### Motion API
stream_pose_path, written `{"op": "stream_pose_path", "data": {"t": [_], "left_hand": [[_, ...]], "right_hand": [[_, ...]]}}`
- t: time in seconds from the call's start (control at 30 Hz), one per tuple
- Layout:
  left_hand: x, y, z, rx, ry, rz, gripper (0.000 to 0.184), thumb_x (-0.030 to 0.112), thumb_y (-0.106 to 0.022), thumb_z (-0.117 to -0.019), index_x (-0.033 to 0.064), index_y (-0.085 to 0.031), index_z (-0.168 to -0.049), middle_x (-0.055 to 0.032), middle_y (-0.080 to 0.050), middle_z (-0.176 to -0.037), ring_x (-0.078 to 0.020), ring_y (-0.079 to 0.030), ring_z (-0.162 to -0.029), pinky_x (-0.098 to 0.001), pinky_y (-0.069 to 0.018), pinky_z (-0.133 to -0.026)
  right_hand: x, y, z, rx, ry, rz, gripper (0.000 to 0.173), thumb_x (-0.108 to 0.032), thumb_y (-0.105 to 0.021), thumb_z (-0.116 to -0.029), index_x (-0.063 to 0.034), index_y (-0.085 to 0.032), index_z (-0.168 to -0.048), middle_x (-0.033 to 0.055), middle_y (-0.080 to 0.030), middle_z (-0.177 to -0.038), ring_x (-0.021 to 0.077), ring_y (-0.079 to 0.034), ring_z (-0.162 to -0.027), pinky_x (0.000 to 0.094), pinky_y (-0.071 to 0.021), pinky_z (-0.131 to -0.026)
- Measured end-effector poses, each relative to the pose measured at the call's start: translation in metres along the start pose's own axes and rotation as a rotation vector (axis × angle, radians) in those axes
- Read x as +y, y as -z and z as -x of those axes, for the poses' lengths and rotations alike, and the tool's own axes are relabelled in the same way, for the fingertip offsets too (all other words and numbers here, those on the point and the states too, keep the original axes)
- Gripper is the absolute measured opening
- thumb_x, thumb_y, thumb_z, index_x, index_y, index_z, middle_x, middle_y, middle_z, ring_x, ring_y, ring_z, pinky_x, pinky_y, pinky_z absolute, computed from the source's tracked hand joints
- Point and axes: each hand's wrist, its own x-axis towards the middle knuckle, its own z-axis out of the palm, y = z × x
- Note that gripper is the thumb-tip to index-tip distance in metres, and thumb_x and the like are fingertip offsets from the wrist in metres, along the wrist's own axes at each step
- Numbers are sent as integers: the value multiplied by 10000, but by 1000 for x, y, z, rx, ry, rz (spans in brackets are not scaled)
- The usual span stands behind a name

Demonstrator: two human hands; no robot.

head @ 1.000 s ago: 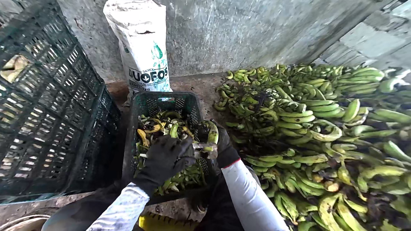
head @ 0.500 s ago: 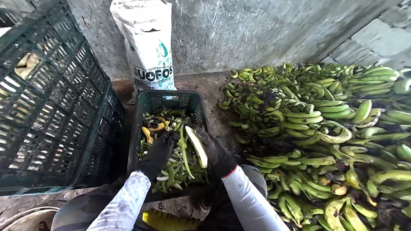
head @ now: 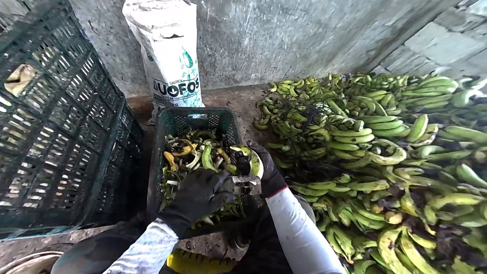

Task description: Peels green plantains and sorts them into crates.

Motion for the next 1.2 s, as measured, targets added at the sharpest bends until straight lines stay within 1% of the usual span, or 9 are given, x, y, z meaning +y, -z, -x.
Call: {"op": "stream_pose_path", "data": {"t": [0.2, 0.33, 0.43, 0.53, 0.73, 0.8, 1.0, 1.13, 1.2], "left_hand": [[11, 3, -20, -252, 429, 226, 569, 461, -555, -1026, 123, -516, -1482, -199, -609, -1352, -376, -609, -1226, -556, -474, -1053], [-10, 0, -22, -107, 694, 395, 456, 473, -478, -1062, 143, -575, -1361, -117, -687, -1129, -261, -683, -1006, -509, -553, -907], [-31, 5, -15, -8, 825, 502, 473, 482, -453, -1073, 118, -556, -1357, -109, -676, -1025, -225, -672, -903, -470, -560, -837], [-36, 19, -11, -3, 778, 505, 461, 472, -508, -1055, 133, -577, -1359, -97, -692, -1076, -203, -676, -950, -461, -551, -877], [-13, 27, 1, -261, 406, 593, 468, 499, -589, -999, 185, -618, -1345, 3, -708, -1086, -106, -685, -924, -381, -592, -849], [1, 21, 0, -340, 334, 557, 535, 512, -645, -965, 181, -610, -1383, -22, -695, -1187, -132, -676, -1030, -413, -565, -946], [5, 5, -17, -175, 565, 217, 570, 459, -585, -1013, 110, -535, -1461, -226, -618, -1332, -408, -624, -1196, -594, -490, -1019], [-14, 23, -10, 124, 644, 131, 590, 500, -565, -1014, 63, -562, -1412, -234, -659, -1239, -397, -667, -1104, -591, -520, -957], [-27, 30, -4, -13, 676, 24, 597, 517, -509, -1032, 63, -549, -1416, -233, -655, -1239, -407, -669, -1099, -600, -530, -942]], "right_hand": [[21, -26, 8, 140, 57, 221, 396, -180, -253, -1079, -111, -635, -999, -6, -694, -777, 48, -671, -695, 219, -584, -644], [31, -34, 0, 64, 115, 287, 359, -162, -311, -1062, -48, -648, -1112, 58, -700, -907, 108, -677, -809, 280, -592, -741], [28, -36, 2, 30, 75, 218, 370, -178, -325, -1020, -53, -671, -1057, 69, -703, -848, 111, -674, -721, 270, -589, -652], [21, -19, -3, -15, -4, 38, 430, -280, -283, -1046, -68, -657, -1065, 87, -681, -791, 139, -652, -616, 286, -577, -550], [5, -11, 0, 36, 70, 9, 498, -311, -234, -1094, -99, -662, -955, 50, -690, -757, 99, -666, -651, 260, -587, -598], [6, -10, -2, 30, 28, 11, 516, -314, -228, -1082, -95, -664, -915, 57, -689, -735, 105, -665, -638, 266, -581, -593], [23, -19, 6, 117, 48, 211, 428, -172, -241, -1084, -62, -629, -943, 40, -687, -762, 92, -666, -673, 255, -585, -629], [4, -19, 7, 236, 77, 280, 388, -195, -276, -1074, -37, -621, -996, 63, -653, -758, 110, -626, -610, 258, -554, -543], [-1, -17, 3, 366, 160, 310, 390, -194, -265, -1083, -45, -614, -993, 65, -657, -751, 129, -638, -628, 290, -570, -577]]}}
